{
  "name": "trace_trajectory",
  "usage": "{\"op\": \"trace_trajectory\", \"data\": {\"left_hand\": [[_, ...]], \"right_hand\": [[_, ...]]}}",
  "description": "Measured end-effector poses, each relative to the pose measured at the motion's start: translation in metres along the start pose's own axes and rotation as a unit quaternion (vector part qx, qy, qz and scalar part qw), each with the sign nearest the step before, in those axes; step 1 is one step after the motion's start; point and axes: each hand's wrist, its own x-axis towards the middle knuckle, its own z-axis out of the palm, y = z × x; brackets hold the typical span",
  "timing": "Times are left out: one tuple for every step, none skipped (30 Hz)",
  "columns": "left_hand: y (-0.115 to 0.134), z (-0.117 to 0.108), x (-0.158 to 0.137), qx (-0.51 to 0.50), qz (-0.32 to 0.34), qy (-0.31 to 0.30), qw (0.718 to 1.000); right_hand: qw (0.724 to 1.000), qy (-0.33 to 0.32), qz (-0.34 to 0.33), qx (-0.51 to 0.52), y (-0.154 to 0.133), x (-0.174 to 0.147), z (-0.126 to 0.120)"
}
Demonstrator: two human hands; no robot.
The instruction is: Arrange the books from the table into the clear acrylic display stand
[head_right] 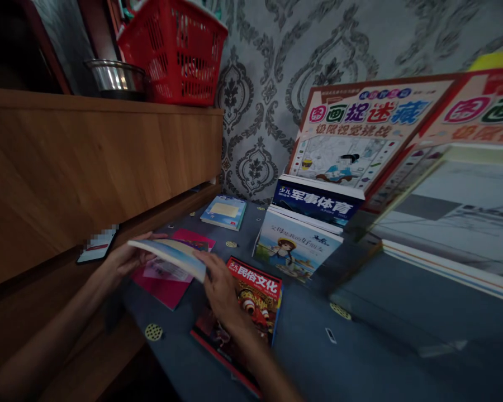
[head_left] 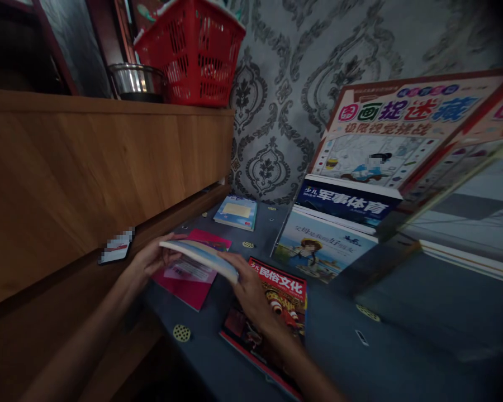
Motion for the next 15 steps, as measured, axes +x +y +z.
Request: {"op": "trace_trajectory", "data": {"left_hand": [[0.002, 0.0, 0.004, -0.054, -0.017, -0.028, 0.998], [0.003, 0.0, 0.008, -0.119, -0.031, -0.057, 0.991], [0.004, 0.0, 0.013, -0.182, -0.037, -0.081, 0.979], [0.005, 0.0, 0.016, -0.236, -0.039, -0.098, 0.966], [0.006, -0.001, 0.019, -0.27, -0.033, -0.11, 0.956], [0.006, -0.001, 0.022, -0.277, -0.02, -0.119, 0.953], [0.007, -0.002, 0.024, -0.267, -0.001, -0.127, 0.955], [0.007, -0.002, 0.026, -0.245, 0.02, -0.134, 0.96], [0.008, -0.003, 0.029, -0.212, 0.044, -0.138, 0.966], [0.009, -0.003, 0.032, -0.173, 0.07, -0.136, 0.973], [0.012, -0.004, 0.035, -0.133, 0.096, -0.128, 0.978], [0.015, -0.005, 0.037, -0.097, 0.119, -0.114, 0.982], [0.019, -0.005, 0.039, -0.069, 0.138, -0.097, 0.983], [0.024, -0.004, 0.04, -0.049, 0.157, -0.08, 0.983], [0.03, -0.003, 0.04, -0.043, 0.173, -0.065, 0.982]], "right_hand": [[0.999, 0.037, 0.012, 0.028, 0.002, 0.006, -0.003], [0.996, 0.069, 0.03, 0.049, 0.003, 0.013, -0.006], [0.992, 0.096, 0.052, 0.066, 0.005, 0.02, -0.01], [0.987, 0.119, 0.07, 0.082, 0.006, 0.027, -0.013], [0.983, 0.134, 0.084, 0.098, 0.006, 0.032, -0.016], [0.979, 0.145, 0.091, 0.114, 0.007, 0.038, -0.019], [0.975, 0.155, 0.094, 0.13, 0.006, 0.042, -0.021], [0.971, 0.164, 0.095, 0.143, 0.006, 0.045, -0.022], [0.969, 0.172, 0.094, 0.153, 0.005, 0.047, -0.024], [0.967, 0.178, 0.093, 0.159, 0.003, 0.049, -0.025], [0.965, 0.185, 0.092, 0.163, 0.001, 0.049, -0.026], [0.963, 0.192, 0.092, 0.167, -0.001, 0.049, -0.027], [0.96, 0.199, 0.095, 0.173, -0.003, 0.049, -0.028], [0.956, 0.209, 0.1, 0.182, -0.005, 0.048, -0.029], [0.95, 0.22, 0.107, 0.196, -0.007, 0.048, -0.03]]}}
